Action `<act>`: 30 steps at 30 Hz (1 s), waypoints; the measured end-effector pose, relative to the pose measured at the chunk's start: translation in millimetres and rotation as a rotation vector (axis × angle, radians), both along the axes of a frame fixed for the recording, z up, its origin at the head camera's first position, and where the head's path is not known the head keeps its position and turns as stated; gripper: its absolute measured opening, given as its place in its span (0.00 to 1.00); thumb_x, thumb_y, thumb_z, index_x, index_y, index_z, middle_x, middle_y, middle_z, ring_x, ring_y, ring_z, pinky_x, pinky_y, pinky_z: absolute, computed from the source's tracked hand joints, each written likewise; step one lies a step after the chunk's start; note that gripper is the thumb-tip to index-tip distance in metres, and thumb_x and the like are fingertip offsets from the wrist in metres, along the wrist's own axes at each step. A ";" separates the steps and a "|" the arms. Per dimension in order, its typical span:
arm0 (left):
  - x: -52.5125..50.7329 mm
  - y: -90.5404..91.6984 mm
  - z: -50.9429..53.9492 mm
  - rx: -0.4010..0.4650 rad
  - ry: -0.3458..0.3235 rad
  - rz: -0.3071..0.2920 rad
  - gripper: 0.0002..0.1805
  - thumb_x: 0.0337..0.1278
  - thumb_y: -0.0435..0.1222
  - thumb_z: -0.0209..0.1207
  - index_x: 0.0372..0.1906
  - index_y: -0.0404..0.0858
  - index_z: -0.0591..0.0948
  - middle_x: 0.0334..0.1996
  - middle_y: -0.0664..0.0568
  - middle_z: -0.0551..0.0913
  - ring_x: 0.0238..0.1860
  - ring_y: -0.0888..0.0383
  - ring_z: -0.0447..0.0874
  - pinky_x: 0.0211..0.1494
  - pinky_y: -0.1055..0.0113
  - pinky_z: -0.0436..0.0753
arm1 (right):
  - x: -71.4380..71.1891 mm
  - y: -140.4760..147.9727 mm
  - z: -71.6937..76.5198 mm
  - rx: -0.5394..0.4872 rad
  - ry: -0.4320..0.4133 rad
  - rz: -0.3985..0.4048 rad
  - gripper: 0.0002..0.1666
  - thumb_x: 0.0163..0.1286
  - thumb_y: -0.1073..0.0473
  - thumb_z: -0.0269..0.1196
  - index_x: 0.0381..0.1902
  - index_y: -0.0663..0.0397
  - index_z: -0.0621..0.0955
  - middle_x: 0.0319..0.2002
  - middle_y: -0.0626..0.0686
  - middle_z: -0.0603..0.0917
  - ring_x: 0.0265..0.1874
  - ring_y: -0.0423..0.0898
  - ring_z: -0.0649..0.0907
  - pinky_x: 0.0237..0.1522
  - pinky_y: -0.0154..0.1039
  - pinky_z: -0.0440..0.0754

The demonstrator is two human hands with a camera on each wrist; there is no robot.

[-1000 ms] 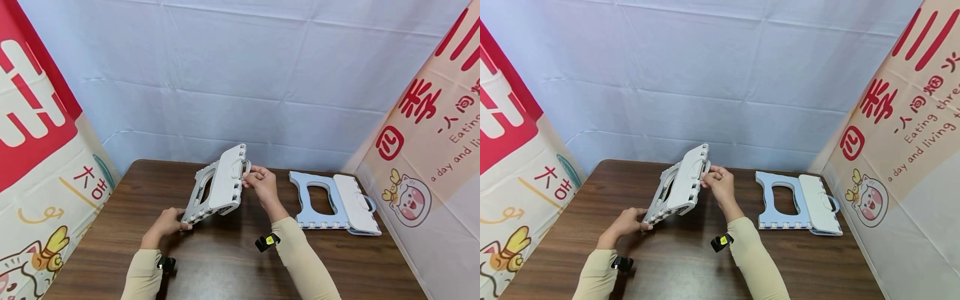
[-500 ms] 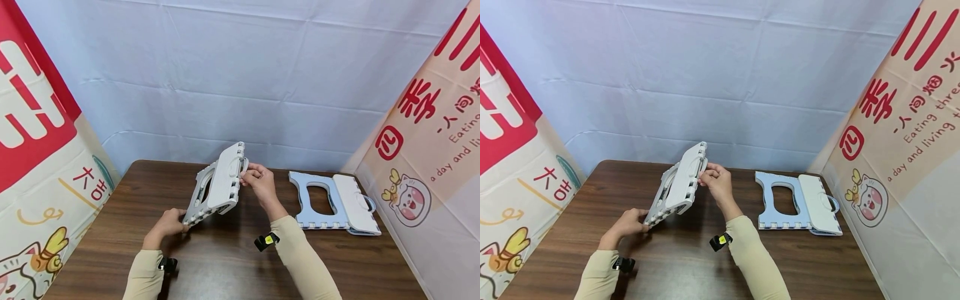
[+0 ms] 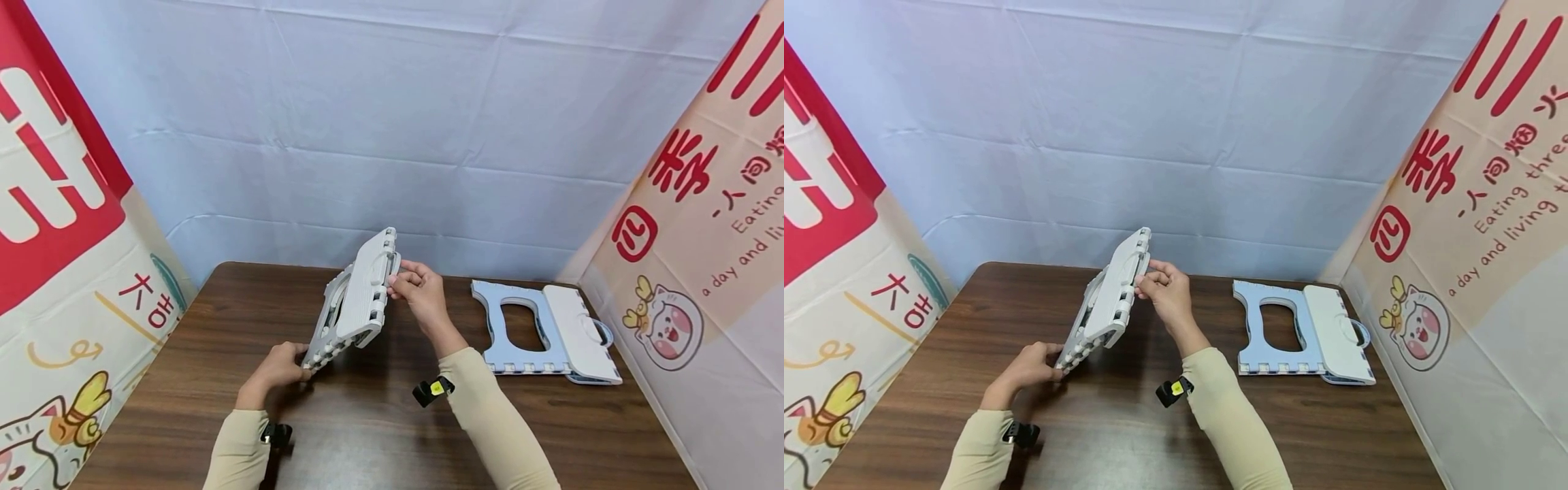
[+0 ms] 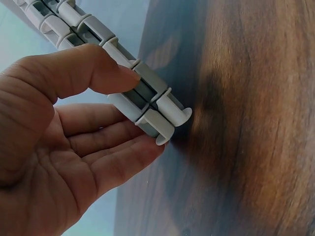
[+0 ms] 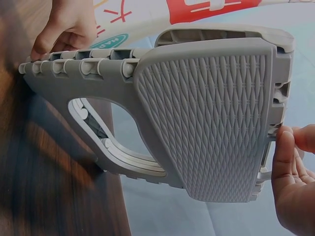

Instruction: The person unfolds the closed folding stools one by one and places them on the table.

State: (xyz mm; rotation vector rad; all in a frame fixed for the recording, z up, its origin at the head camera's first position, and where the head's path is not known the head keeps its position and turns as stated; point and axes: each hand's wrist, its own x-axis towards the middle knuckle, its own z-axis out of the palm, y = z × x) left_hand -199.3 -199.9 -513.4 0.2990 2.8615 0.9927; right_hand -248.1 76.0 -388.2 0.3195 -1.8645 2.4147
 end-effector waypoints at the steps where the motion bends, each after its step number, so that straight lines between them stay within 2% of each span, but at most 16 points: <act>1: 0.0 0.5 -0.7 0.002 0.000 -0.002 0.31 0.28 0.32 0.69 0.49 0.30 0.81 0.30 0.51 0.81 0.31 0.55 0.74 0.39 0.60 0.75 | -0.1 -0.2 0.4 -0.004 0.002 0.000 0.25 0.57 0.76 0.61 0.54 0.76 0.70 0.24 0.51 0.81 0.21 0.41 0.81 0.27 0.32 0.79; 10: 0.2 3.9 -0.9 0.025 0.002 0.005 0.31 0.26 0.32 0.69 0.48 0.28 0.81 0.32 0.49 0.82 0.32 0.55 0.75 0.41 0.61 0.76 | -0.1 -2.9 5.3 -0.011 0.029 0.013 0.23 0.58 0.77 0.60 0.53 0.77 0.71 0.26 0.52 0.81 0.21 0.41 0.81 0.27 0.31 0.79; 17: 0.2 5.9 -1.1 0.047 -0.002 0.004 0.29 0.26 0.32 0.70 0.47 0.30 0.82 0.30 0.50 0.82 0.30 0.58 0.74 0.39 0.62 0.76 | 1.5 -8.8 8.9 -0.038 0.048 0.025 0.27 0.56 0.80 0.59 0.56 0.79 0.69 0.26 0.53 0.79 0.21 0.40 0.80 0.27 0.31 0.79; 24: -1.6 8.5 -2.5 0.137 -0.037 -0.022 0.27 0.26 0.29 0.69 0.44 0.28 0.81 0.28 0.53 0.81 0.31 0.58 0.79 0.38 0.63 0.77 | 1.2 -12.0 11.2 0.064 0.104 -0.028 0.26 0.56 0.78 0.60 0.55 0.75 0.71 0.27 0.51 0.78 0.25 0.38 0.77 0.30 0.29 0.75; 30: -0.3 10.9 -0.3 0.162 -0.052 -0.029 0.26 0.27 0.27 0.68 0.43 0.27 0.79 0.29 0.51 0.81 0.33 0.56 0.79 0.40 0.62 0.77 | 1.8 -15.0 14.1 0.085 0.128 -0.026 0.26 0.56 0.77 0.61 0.55 0.75 0.72 0.27 0.51 0.79 0.27 0.39 0.77 0.32 0.29 0.74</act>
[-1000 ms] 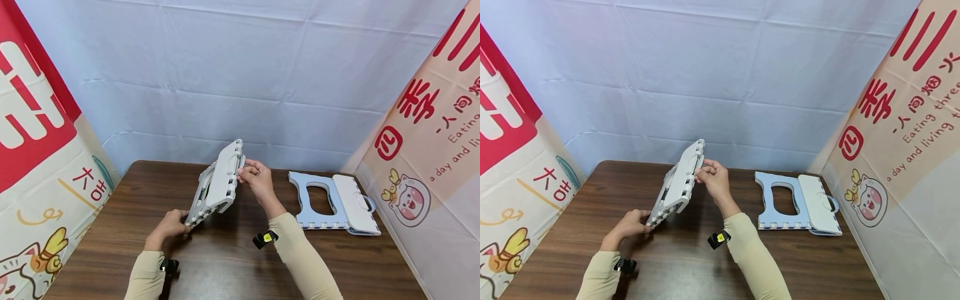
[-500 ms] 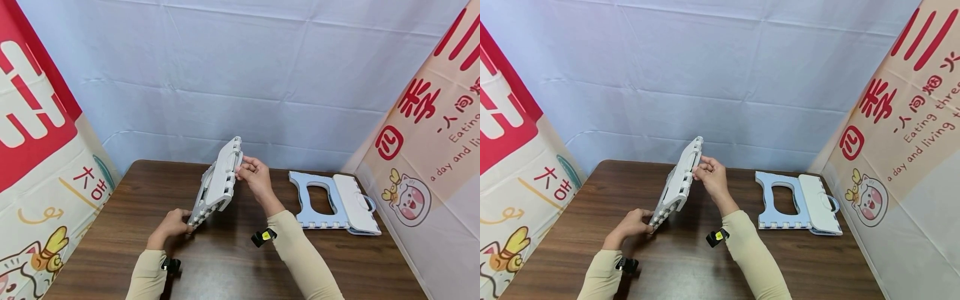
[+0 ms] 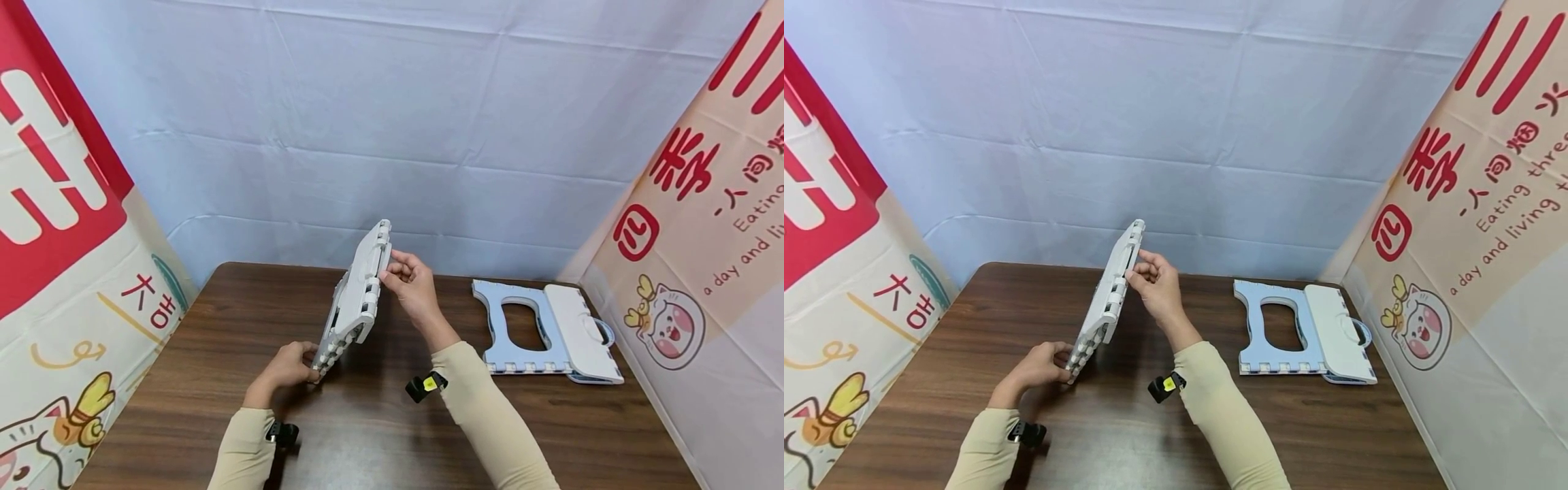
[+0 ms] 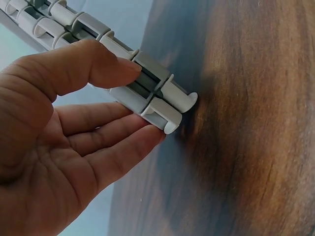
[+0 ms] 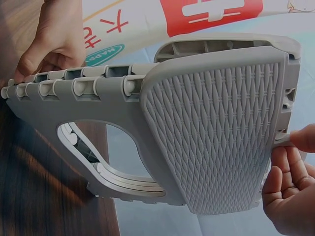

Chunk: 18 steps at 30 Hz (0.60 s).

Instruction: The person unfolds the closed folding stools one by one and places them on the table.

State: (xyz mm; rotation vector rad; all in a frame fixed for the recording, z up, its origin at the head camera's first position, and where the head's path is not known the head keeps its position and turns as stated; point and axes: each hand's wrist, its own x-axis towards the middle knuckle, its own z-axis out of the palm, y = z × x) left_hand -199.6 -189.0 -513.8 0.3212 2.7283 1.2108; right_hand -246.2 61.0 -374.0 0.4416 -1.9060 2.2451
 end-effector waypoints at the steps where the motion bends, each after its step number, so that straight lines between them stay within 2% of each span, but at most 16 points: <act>1: 0.6 0.5 0.4 0.007 -0.007 0.001 0.27 0.27 0.27 0.68 0.44 0.27 0.79 0.30 0.50 0.81 0.33 0.56 0.79 0.40 0.62 0.77 | 0.2 -0.6 0.6 0.004 0.003 0.004 0.26 0.56 0.77 0.61 0.55 0.74 0.72 0.27 0.50 0.79 0.27 0.39 0.77 0.32 0.29 0.74; 10: 1.6 1.5 1.5 0.028 -0.015 -0.007 0.33 0.25 0.26 0.67 0.50 0.26 0.76 0.30 0.51 0.80 0.32 0.57 0.79 0.38 0.63 0.78 | -0.7 -6.8 6.9 0.044 0.008 0.041 0.27 0.58 0.75 0.62 0.57 0.72 0.72 0.32 0.60 0.79 0.29 0.41 0.77 0.34 0.30 0.75; 18: 1.6 3.5 1.4 0.070 -0.040 -0.018 0.33 0.25 0.25 0.67 0.50 0.25 0.76 0.31 0.50 0.81 0.33 0.57 0.79 0.39 0.64 0.78 | -3.4 -12.4 12.4 0.084 0.010 0.057 0.27 0.59 0.74 0.63 0.58 0.71 0.71 0.33 0.61 0.79 0.29 0.41 0.77 0.33 0.31 0.74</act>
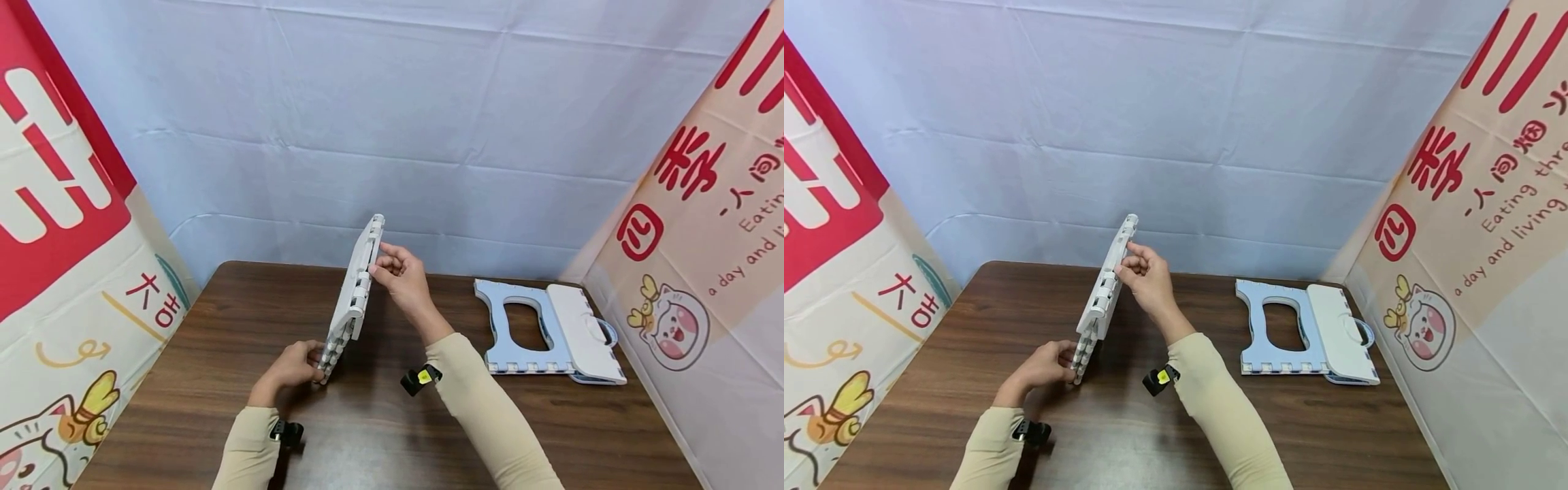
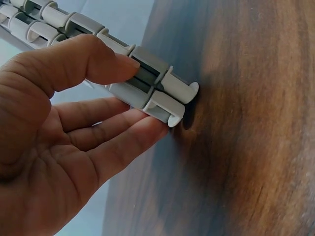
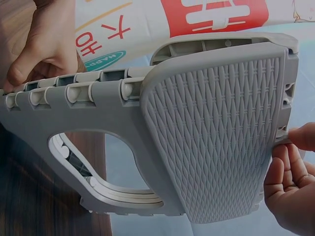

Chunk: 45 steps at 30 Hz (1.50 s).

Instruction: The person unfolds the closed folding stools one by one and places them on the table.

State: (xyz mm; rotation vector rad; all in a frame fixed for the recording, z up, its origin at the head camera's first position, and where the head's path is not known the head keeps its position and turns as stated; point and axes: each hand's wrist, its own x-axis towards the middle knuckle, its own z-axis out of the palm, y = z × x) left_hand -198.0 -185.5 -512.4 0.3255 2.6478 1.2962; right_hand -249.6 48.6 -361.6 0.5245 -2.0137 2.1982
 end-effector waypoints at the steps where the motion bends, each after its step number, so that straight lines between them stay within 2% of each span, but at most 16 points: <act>1: -0.2 0.6 -0.5 0.008 -0.004 -0.006 0.33 0.26 0.25 0.67 0.50 0.25 0.76 0.31 0.50 0.81 0.33 0.57 0.79 0.39 0.64 0.78 | -0.3 -0.4 0.4 0.005 0.000 0.000 0.27 0.59 0.74 0.63 0.58 0.70 0.72 0.33 0.61 0.80 0.29 0.41 0.77 0.33 0.31 0.74; 7: 0.3 2.3 -3.2 0.022 -0.004 -0.012 0.31 0.27 0.26 0.66 0.49 0.25 0.76 0.31 0.50 0.81 0.33 0.56 0.79 0.38 0.64 0.78 | -1.0 -4.0 3.1 0.006 0.009 0.011 0.26 0.59 0.74 0.62 0.57 0.70 0.72 0.33 0.60 0.80 0.28 0.40 0.77 0.31 0.30 0.74; 13: 0.9 2.7 -4.6 0.010 -0.006 0.009 0.29 0.27 0.26 0.66 0.47 0.27 0.78 0.29 0.52 0.79 0.32 0.57 0.77 0.35 0.66 0.76 | -0.9 -7.4 5.0 0.011 0.013 0.023 0.27 0.59 0.75 0.61 0.58 0.71 0.71 0.33 0.60 0.80 0.28 0.40 0.77 0.31 0.30 0.74; 20: 0.4 6.9 -4.0 0.032 0.005 -0.032 0.28 0.28 0.25 0.65 0.47 0.24 0.76 0.29 0.52 0.79 0.30 0.58 0.77 0.36 0.66 0.76 | -3.9 -10.2 6.7 0.050 0.035 0.016 0.27 0.59 0.74 0.62 0.57 0.71 0.72 0.33 0.60 0.80 0.29 0.42 0.77 0.31 0.31 0.73; 28: -2.2 10.7 -6.9 0.012 0.031 -0.057 0.24 0.28 0.25 0.63 0.43 0.26 0.78 0.27 0.53 0.78 0.29 0.60 0.76 0.35 0.67 0.76 | -6.3 -13.9 8.3 0.060 0.051 0.035 0.28 0.59 0.74 0.61 0.59 0.71 0.71 0.33 0.58 0.80 0.28 0.41 0.76 0.30 0.31 0.72; 34: -1.3 12.9 -7.1 0.011 0.031 -0.081 0.21 0.28 0.25 0.61 0.40 0.28 0.78 0.25 0.53 0.78 0.27 0.61 0.75 0.33 0.68 0.75 | 2.9 -16.1 21.9 0.085 0.055 0.055 0.27 0.59 0.76 0.60 0.58 0.74 0.70 0.33 0.63 0.80 0.27 0.42 0.76 0.30 0.31 0.72; 39: -1.0 18.4 -4.4 0.007 0.027 -0.097 0.18 0.29 0.26 0.60 0.37 0.31 0.79 0.24 0.54 0.78 0.27 0.61 0.75 0.33 0.68 0.75 | 13.0 -18.8 34.0 0.145 0.099 0.024 0.24 0.59 0.76 0.60 0.55 0.76 0.71 0.35 0.68 0.80 0.28 0.43 0.76 0.31 0.30 0.73; 44: -2.7 22.4 -4.6 -0.026 0.060 -0.101 0.14 0.30 0.26 0.60 0.32 0.35 0.78 0.22 0.55 0.77 0.25 0.61 0.74 0.31 0.68 0.75 | 15.0 -21.4 32.5 0.163 0.121 -0.009 0.19 0.60 0.75 0.61 0.50 0.76 0.75 0.35 0.69 0.81 0.27 0.45 0.76 0.30 0.31 0.71; 45: -2.7 22.5 -4.6 -0.029 0.065 -0.101 0.13 0.30 0.26 0.60 0.31 0.35 0.78 0.22 0.54 0.77 0.25 0.60 0.74 0.31 0.68 0.74 | 11.7 -22.3 27.6 0.158 0.126 -0.014 0.18 0.60 0.74 0.61 0.49 0.75 0.75 0.34 0.67 0.81 0.27 0.44 0.76 0.30 0.30 0.71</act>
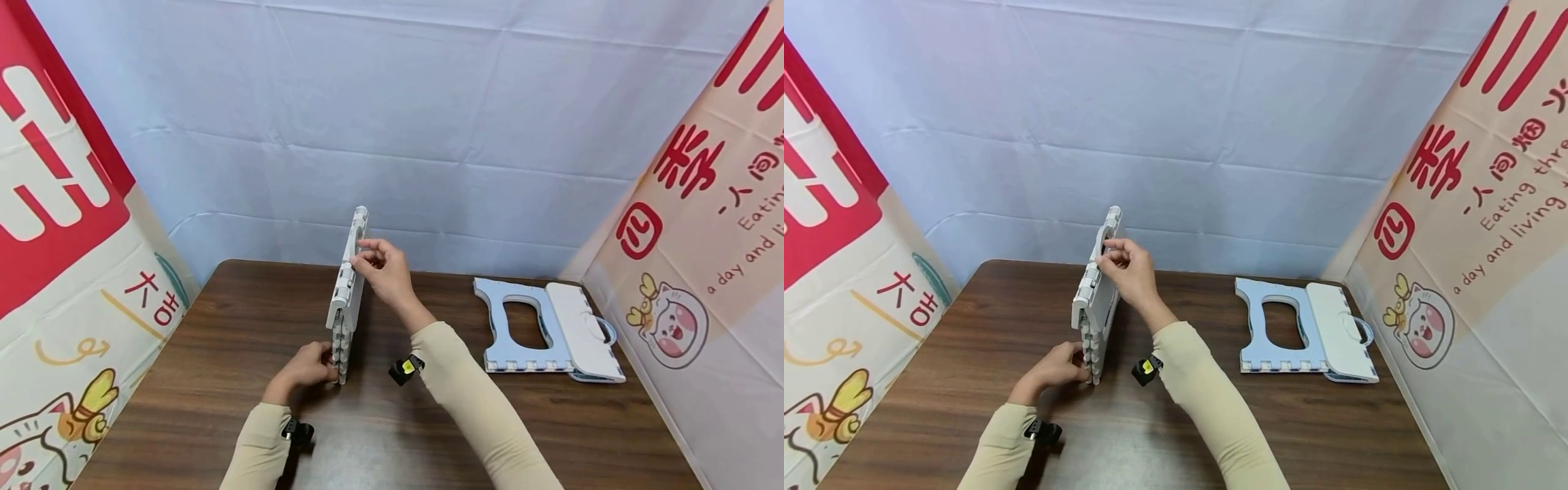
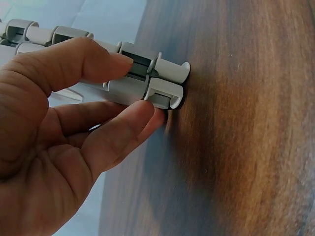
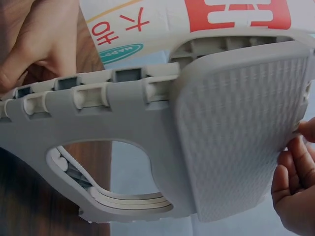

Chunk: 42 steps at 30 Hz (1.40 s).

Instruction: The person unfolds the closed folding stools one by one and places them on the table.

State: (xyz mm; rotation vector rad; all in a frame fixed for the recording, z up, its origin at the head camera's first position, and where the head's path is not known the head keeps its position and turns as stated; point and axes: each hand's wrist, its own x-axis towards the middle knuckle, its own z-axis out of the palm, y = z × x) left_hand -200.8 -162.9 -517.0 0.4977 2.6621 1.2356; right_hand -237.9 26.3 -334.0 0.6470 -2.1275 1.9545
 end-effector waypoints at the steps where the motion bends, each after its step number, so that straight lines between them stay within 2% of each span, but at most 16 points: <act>1: 0.2 0.3 -0.2 -0.001 0.003 0.001 0.13 0.29 0.26 0.60 0.31 0.35 0.77 0.22 0.55 0.76 0.25 0.60 0.74 0.31 0.68 0.74 | -2.6 -0.6 -4.0 0.002 0.003 -0.001 0.17 0.60 0.74 0.61 0.48 0.76 0.76 0.34 0.68 0.81 0.27 0.45 0.76 0.30 0.31 0.71; 6: 1.4 0.9 -0.2 -0.003 -0.012 0.007 0.13 0.30 0.27 0.61 0.31 0.35 0.77 0.22 0.55 0.76 0.24 0.61 0.73 0.30 0.68 0.74 | -18.6 -5.3 -28.3 -0.029 0.037 -0.020 0.14 0.60 0.71 0.63 0.44 0.75 0.78 0.32 0.65 0.81 0.27 0.44 0.76 0.30 0.31 0.73; 8: 1.9 0.8 0.3 0.001 -0.030 0.017 0.13 0.30 0.27 0.61 0.31 0.36 0.77 0.22 0.55 0.75 0.24 0.61 0.73 0.29 0.67 0.74 | -19.8 -8.1 -31.0 -0.045 0.045 -0.030 0.12 0.60 0.70 0.64 0.41 0.74 0.80 0.32 0.64 0.82 0.27 0.43 0.76 0.29 0.31 0.73; 15: 2.1 -1.5 -0.1 0.009 -0.049 0.013 0.12 0.31 0.27 0.62 0.30 0.36 0.76 0.22 0.55 0.75 0.24 0.61 0.72 0.29 0.68 0.73 | -20.7 -13.9 -32.4 -0.044 0.039 -0.064 0.10 0.59 0.65 0.66 0.37 0.67 0.84 0.31 0.55 0.83 0.27 0.39 0.77 0.29 0.31 0.74; 24: 0.1 -2.6 -1.4 0.002 -0.032 0.005 0.12 0.31 0.27 0.61 0.29 0.36 0.76 0.21 0.55 0.74 0.23 0.61 0.72 0.28 0.68 0.72 | -20.2 -14.4 -30.1 -0.039 0.006 -0.054 0.10 0.59 0.65 0.66 0.37 0.67 0.83 0.30 0.53 0.83 0.27 0.38 0.76 0.29 0.32 0.74; 30: -2.0 -0.8 -2.9 0.027 -0.023 -0.014 0.12 0.31 0.26 0.59 0.31 0.35 0.77 0.22 0.53 0.76 0.24 0.59 0.73 0.29 0.68 0.73 | -21.9 -12.6 -30.1 -0.039 0.017 -0.056 0.10 0.60 0.65 0.65 0.38 0.67 0.83 0.30 0.53 0.83 0.28 0.39 0.77 0.30 0.32 0.74; 36: -0.6 0.4 -2.8 0.019 -0.023 0.013 0.11 0.30 0.26 0.60 0.29 0.37 0.76 0.22 0.54 0.74 0.24 0.61 0.72 0.29 0.68 0.72 | -22.3 -11.3 -30.3 -0.030 0.041 -0.057 0.10 0.60 0.65 0.65 0.38 0.68 0.83 0.31 0.55 0.83 0.27 0.39 0.77 0.30 0.32 0.74; 39: 0.9 0.4 -1.0 0.010 -0.020 0.020 0.14 0.30 0.26 0.63 0.32 0.35 0.77 0.23 0.54 0.76 0.25 0.59 0.73 0.31 0.67 0.73 | -22.2 -10.5 -30.5 -0.025 0.045 -0.060 0.10 0.60 0.65 0.65 0.37 0.68 0.83 0.30 0.55 0.83 0.27 0.38 0.76 0.29 0.32 0.74; 42: 2.1 -1.2 1.7 0.038 -0.047 0.037 0.24 0.30 0.25 0.67 0.42 0.29 0.77 0.28 0.52 0.78 0.29 0.57 0.77 0.34 0.67 0.75 | -22.3 -10.2 -30.0 -0.018 0.040 -0.062 0.10 0.60 0.65 0.65 0.37 0.67 0.83 0.30 0.54 0.83 0.26 0.38 0.76 0.29 0.31 0.74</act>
